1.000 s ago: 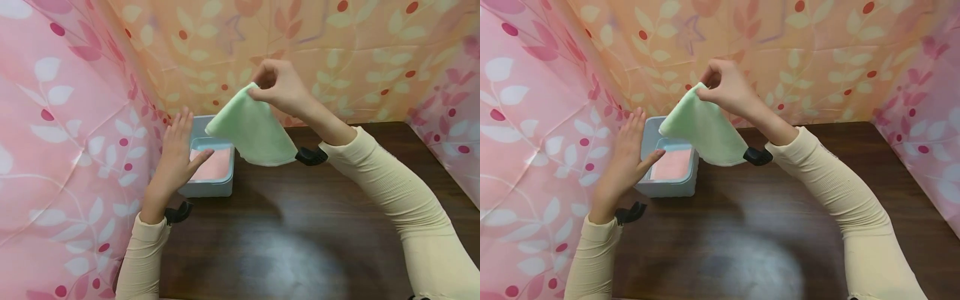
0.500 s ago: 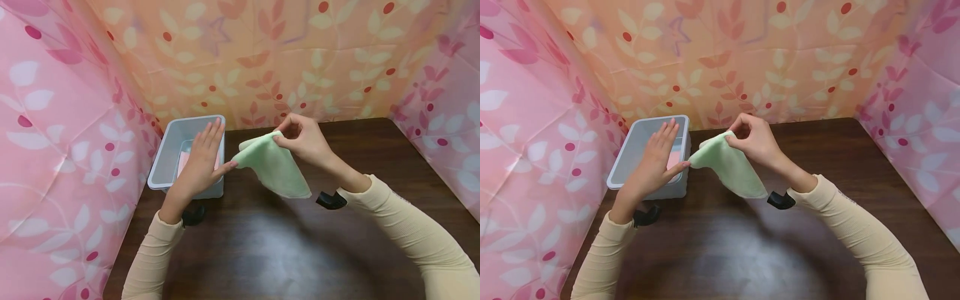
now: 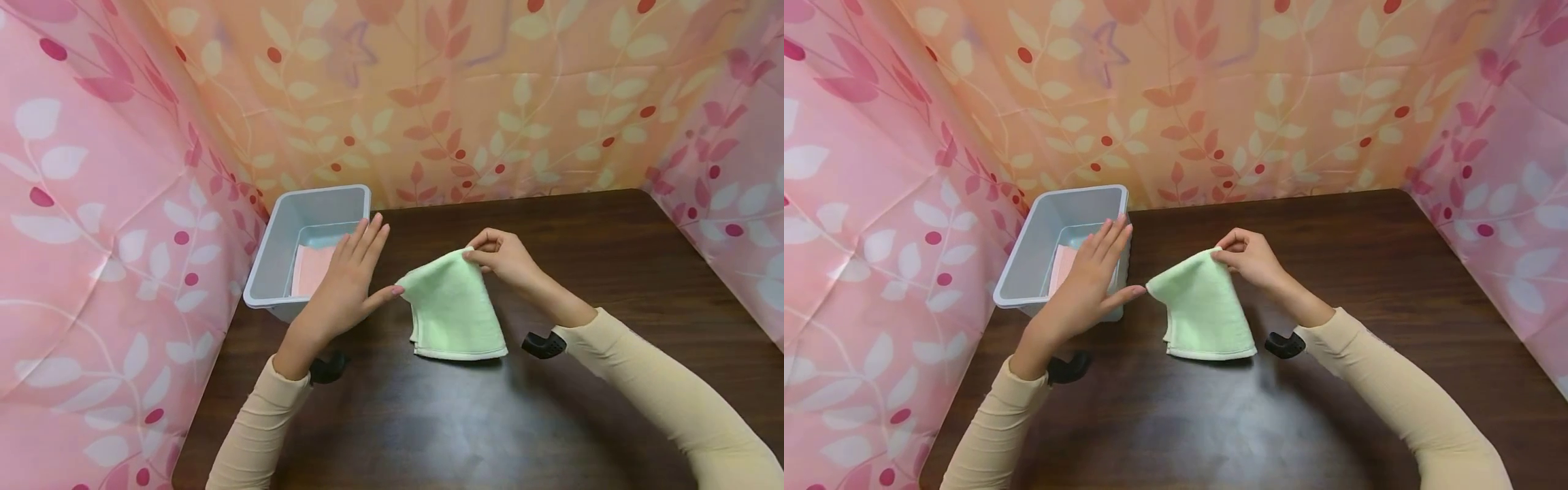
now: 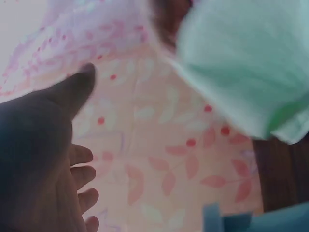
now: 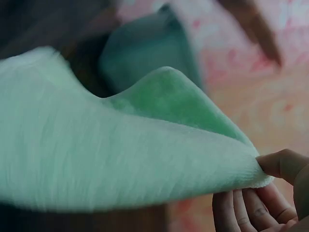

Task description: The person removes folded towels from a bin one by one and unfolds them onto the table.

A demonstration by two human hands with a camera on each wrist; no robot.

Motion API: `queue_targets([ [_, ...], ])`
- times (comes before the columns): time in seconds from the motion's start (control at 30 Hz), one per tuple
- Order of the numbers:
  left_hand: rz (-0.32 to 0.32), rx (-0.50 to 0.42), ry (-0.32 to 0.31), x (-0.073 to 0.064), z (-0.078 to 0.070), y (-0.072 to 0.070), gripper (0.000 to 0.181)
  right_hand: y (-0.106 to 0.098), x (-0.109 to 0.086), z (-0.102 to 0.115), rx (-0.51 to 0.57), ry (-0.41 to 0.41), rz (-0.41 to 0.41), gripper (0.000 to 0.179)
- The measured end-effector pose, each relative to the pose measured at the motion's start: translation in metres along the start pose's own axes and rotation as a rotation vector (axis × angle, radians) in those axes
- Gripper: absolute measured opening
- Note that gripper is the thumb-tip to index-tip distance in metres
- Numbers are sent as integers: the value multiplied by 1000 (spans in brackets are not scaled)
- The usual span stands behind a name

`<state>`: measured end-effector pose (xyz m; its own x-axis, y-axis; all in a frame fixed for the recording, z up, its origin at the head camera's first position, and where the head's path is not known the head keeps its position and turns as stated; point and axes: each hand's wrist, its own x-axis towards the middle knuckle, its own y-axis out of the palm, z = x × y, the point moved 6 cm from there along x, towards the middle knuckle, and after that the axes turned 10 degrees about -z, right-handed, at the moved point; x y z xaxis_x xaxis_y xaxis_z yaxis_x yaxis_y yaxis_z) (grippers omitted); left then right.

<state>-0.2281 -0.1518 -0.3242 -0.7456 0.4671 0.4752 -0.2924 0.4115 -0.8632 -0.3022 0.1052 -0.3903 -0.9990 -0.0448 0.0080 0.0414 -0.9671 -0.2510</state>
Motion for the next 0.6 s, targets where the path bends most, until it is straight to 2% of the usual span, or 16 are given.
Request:
queue_targets([
  [0.1,8,39,42,-5,-13,10,96,-7,21,-39,-101,62,2,27],
  [0.23,71,49,87,-13,-28,33,95,-20,43,-74,-198,92,-27,30],
  [0.37,162,51,107,-20,-33,62,93,-27,56,-90,-274,78,-27,29],
  [0.6,332,39,107,-36,-29,114,89,-29,66,-107,-427,38,-10,28],
])
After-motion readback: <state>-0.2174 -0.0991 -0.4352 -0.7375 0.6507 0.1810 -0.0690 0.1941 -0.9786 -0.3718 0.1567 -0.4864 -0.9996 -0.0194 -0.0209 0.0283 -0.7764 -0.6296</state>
